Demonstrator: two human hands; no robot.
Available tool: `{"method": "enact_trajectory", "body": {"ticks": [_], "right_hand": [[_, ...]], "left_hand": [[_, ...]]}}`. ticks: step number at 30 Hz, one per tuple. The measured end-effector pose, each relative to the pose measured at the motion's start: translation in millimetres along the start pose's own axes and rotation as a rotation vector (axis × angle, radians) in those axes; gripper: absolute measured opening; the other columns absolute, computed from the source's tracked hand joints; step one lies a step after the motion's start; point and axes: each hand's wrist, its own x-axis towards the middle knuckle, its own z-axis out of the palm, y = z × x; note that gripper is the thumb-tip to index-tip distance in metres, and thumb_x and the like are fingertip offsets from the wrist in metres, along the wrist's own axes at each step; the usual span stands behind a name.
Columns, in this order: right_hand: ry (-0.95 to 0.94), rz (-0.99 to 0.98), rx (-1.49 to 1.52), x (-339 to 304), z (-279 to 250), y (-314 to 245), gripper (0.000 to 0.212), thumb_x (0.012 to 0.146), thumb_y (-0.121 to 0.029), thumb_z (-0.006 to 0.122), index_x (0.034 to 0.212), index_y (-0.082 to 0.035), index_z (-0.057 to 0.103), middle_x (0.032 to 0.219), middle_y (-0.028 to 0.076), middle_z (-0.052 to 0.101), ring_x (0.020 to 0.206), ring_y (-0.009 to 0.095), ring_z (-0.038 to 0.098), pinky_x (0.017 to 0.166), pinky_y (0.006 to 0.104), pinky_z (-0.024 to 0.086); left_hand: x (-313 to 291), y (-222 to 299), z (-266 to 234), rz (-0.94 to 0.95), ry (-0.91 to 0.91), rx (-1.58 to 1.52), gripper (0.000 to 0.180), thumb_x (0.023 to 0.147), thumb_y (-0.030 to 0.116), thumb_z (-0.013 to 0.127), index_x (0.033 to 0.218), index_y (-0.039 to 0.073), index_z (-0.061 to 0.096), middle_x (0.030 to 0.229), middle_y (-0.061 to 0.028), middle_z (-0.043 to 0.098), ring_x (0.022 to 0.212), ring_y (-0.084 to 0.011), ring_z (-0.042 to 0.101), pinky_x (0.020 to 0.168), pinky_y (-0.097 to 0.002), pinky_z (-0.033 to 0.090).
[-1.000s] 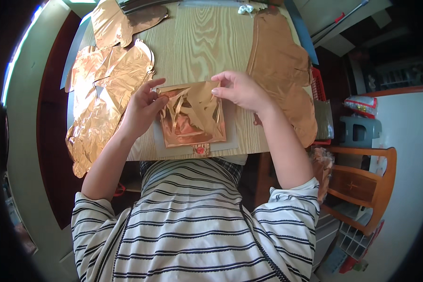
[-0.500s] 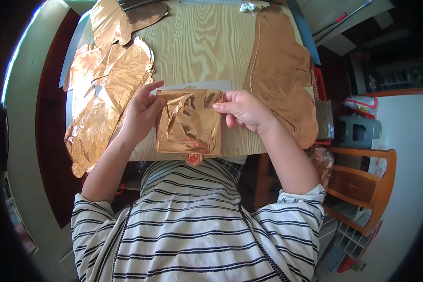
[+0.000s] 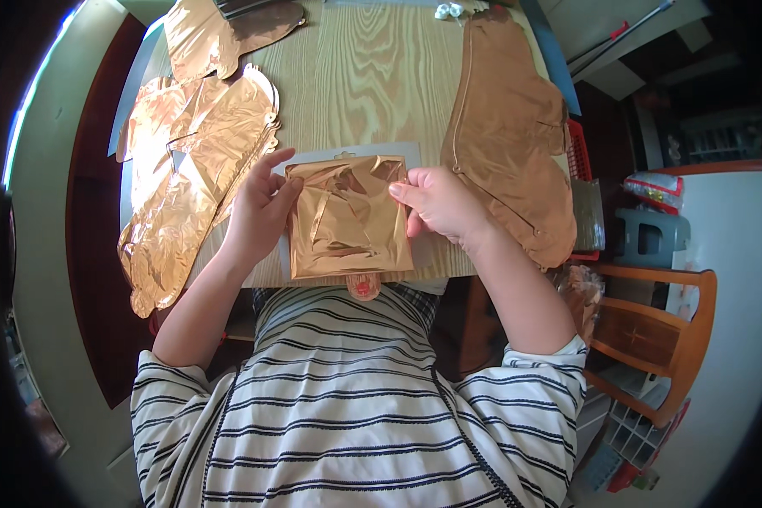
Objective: Folding gold foil balloons and placing them onto cardboard backing into plastic sleeves.
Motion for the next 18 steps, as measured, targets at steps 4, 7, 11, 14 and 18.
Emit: {"method": "enact_trajectory", "body": {"ticks": [4,7,11,14,18], "right_hand": [[0.037,0.011,-0.076,-2,6,-10,0.028,0.103,-0.024,0.06,0.09,0.0,0.065,0.073,0.002,0.065,0.051,0.007,0.06,0.05,0.024,0.045],[0.041,-0.005,-0.103,1,4,-2,0.027,0.103,-0.023,0.059,0.091,0.001,0.066,0.073,0.003,0.066,0.052,0.008,0.06,0.05,0.0247,0.045],[0.04,0.028,-0.16,-1,8,-12,0.029,0.105,-0.025,0.058,0.091,-0.001,0.065,0.074,0.001,0.067,0.05,0.004,0.057,0.046,0.0192,0.04],[0.03,0.036,-0.17,2,7,-12,0.029,0.105,-0.026,0.058,0.09,-0.001,0.066,0.074,0.001,0.066,0.05,0.005,0.057,0.046,0.0198,0.04],[0.061,0.019,-0.289,3,7,-11,0.028,0.102,-0.026,0.062,0.086,-0.002,0.066,0.071,0.001,0.065,0.051,0.008,0.058,0.049,0.0237,0.043]], "left_hand": [[-2,4,-5,0.032,0.019,0.223,0.044,0.1,0.02,0.064,0.14,0.003,0.052,0.083,-0.0044,0.065,0.065,-0.0104,0.062,0.062,-0.0271,0.05],[-5,4,-6,0.287,0.081,0.648,0.045,0.097,0.023,0.066,0.137,0.005,0.056,0.104,-0.0107,0.068,0.083,-0.0233,0.068,0.077,-0.0373,0.053],[-16,0,4,0.672,0.05,0.844,0.054,0.091,0.032,0.069,0.134,0.002,0.057,0.139,-0.0203,0.054,0.133,-0.042,0.047,0.109,-0.055,0.037],[-26,1,19,0.716,-0.014,0.866,0.067,0.094,0.043,0.063,0.142,-0.003,0.05,0.147,-0.0246,0.048,0.14,-0.0437,0.041,0.117,-0.055,0.03],[-22,-17,24,0.686,-0.055,0.947,0.084,0.095,0.058,0.054,0.148,-0.006,0.044,0.154,-0.0266,0.041,0.146,-0.0436,0.035,0.12,-0.0551,0.024]]}}
